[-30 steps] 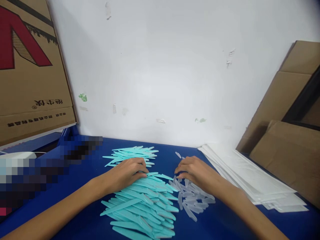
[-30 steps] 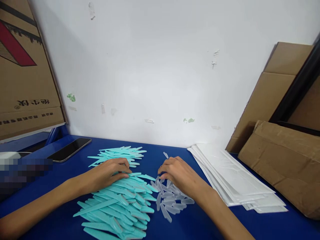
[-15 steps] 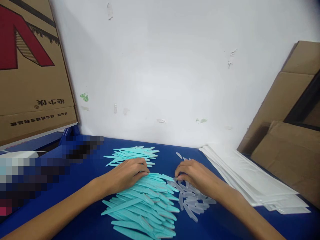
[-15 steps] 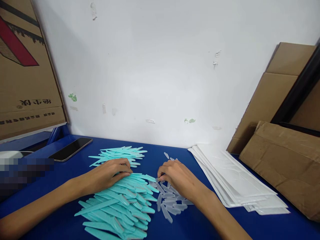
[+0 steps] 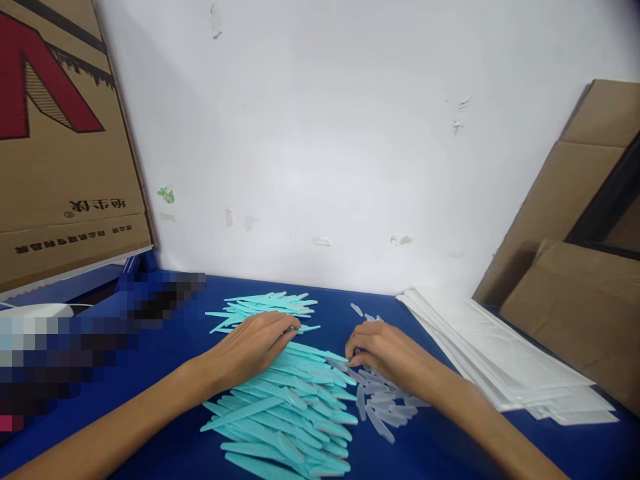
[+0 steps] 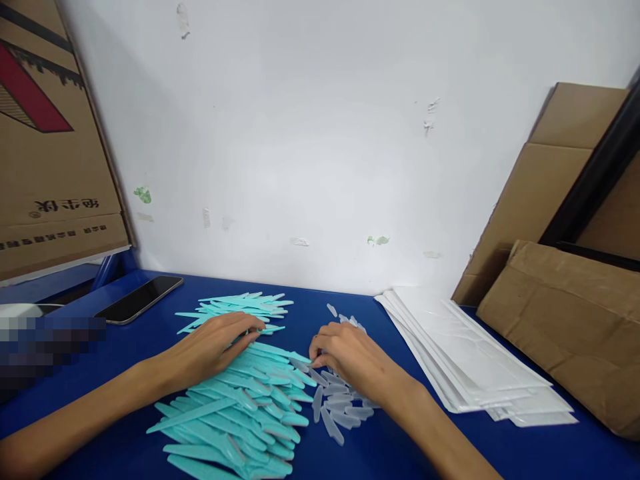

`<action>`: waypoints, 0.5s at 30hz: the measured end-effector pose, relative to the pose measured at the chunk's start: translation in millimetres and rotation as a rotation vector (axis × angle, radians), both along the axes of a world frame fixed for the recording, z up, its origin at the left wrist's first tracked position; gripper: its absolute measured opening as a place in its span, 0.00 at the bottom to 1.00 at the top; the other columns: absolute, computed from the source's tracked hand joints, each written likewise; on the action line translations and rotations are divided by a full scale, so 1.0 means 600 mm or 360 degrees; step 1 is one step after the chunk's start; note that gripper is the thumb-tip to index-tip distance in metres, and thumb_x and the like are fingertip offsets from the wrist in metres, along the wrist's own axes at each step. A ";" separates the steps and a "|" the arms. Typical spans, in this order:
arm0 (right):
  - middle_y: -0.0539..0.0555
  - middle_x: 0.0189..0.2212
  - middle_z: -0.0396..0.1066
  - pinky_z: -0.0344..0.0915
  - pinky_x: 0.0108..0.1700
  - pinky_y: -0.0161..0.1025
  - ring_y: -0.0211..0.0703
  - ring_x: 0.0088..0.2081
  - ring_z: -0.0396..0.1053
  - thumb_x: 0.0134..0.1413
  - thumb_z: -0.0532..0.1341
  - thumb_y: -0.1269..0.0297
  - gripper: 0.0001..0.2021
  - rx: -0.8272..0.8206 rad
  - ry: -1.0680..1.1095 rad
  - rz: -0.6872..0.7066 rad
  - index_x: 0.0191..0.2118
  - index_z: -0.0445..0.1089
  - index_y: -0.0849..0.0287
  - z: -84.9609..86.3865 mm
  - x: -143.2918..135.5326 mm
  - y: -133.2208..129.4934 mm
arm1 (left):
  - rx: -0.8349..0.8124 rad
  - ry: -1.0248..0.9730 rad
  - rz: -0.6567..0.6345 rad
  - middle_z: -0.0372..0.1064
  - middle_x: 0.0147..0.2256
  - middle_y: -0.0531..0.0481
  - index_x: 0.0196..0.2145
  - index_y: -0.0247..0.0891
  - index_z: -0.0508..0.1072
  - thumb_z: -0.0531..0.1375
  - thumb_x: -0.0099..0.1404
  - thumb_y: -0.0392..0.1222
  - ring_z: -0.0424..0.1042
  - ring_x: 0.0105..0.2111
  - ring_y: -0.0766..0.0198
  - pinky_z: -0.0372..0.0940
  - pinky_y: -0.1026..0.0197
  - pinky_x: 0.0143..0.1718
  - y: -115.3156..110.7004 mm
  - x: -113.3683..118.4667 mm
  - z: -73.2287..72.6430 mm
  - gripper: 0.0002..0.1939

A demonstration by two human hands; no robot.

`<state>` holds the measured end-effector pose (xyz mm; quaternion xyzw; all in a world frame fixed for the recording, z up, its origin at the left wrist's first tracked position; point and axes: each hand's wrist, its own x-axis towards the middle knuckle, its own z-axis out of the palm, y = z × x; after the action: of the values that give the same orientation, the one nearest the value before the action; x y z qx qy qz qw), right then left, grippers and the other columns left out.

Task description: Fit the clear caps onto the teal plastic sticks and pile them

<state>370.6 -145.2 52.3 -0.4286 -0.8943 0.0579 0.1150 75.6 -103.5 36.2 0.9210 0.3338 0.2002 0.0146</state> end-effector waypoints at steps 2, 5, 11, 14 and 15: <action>0.49 0.36 0.78 0.63 0.45 0.39 0.44 0.41 0.74 0.66 0.63 0.66 0.06 0.0029 -0.0002 -0.0036 0.36 0.76 0.55 0.000 0.011 0.006 | 0.0050 -0.0030 0.0021 0.74 0.47 0.46 0.53 0.42 0.70 0.48 0.77 0.41 0.74 0.46 0.55 0.69 0.55 0.47 -0.001 0.000 0.000 0.14; 0.52 0.38 0.79 0.64 0.44 0.41 0.48 0.41 0.74 0.70 0.58 0.64 0.09 0.0199 0.0032 -0.0123 0.40 0.76 0.53 0.002 0.032 0.014 | 0.0135 -0.0097 0.0008 0.73 0.49 0.45 0.54 0.41 0.68 0.48 0.78 0.41 0.73 0.49 0.55 0.68 0.54 0.50 -0.001 0.001 0.000 0.14; 0.54 0.43 0.77 0.67 0.46 0.45 0.47 0.42 0.74 0.72 0.51 0.63 0.17 0.0364 0.0547 -0.0189 0.60 0.68 0.48 0.015 0.010 -0.003 | 0.0164 -0.0055 -0.0040 0.72 0.41 0.47 0.56 0.42 0.69 0.44 0.80 0.43 0.72 0.32 0.63 0.65 0.62 0.31 0.000 0.000 0.002 0.18; 0.54 0.43 0.78 0.69 0.48 0.44 0.48 0.45 0.75 0.67 0.59 0.59 0.09 0.0146 0.0991 -0.0260 0.47 0.74 0.51 0.017 -0.017 -0.016 | 0.0206 -0.0105 -0.0088 0.72 0.39 0.48 0.57 0.42 0.70 0.44 0.80 0.44 0.70 0.28 0.65 0.62 0.64 0.27 0.001 0.000 0.001 0.19; 0.54 0.42 0.79 0.70 0.48 0.44 0.49 0.46 0.76 0.65 0.62 0.57 0.08 0.0045 0.1152 -0.0279 0.44 0.74 0.52 0.017 -0.025 -0.019 | 0.0220 -0.0151 -0.0114 0.72 0.39 0.47 0.57 0.41 0.70 0.45 0.80 0.44 0.71 0.30 0.64 0.63 0.63 0.29 0.001 0.001 0.000 0.18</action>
<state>355.7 -156.6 62.2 -0.4537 -0.7564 0.1832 0.4341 76.1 -102.9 36.4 0.9206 0.2851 0.2656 -0.0261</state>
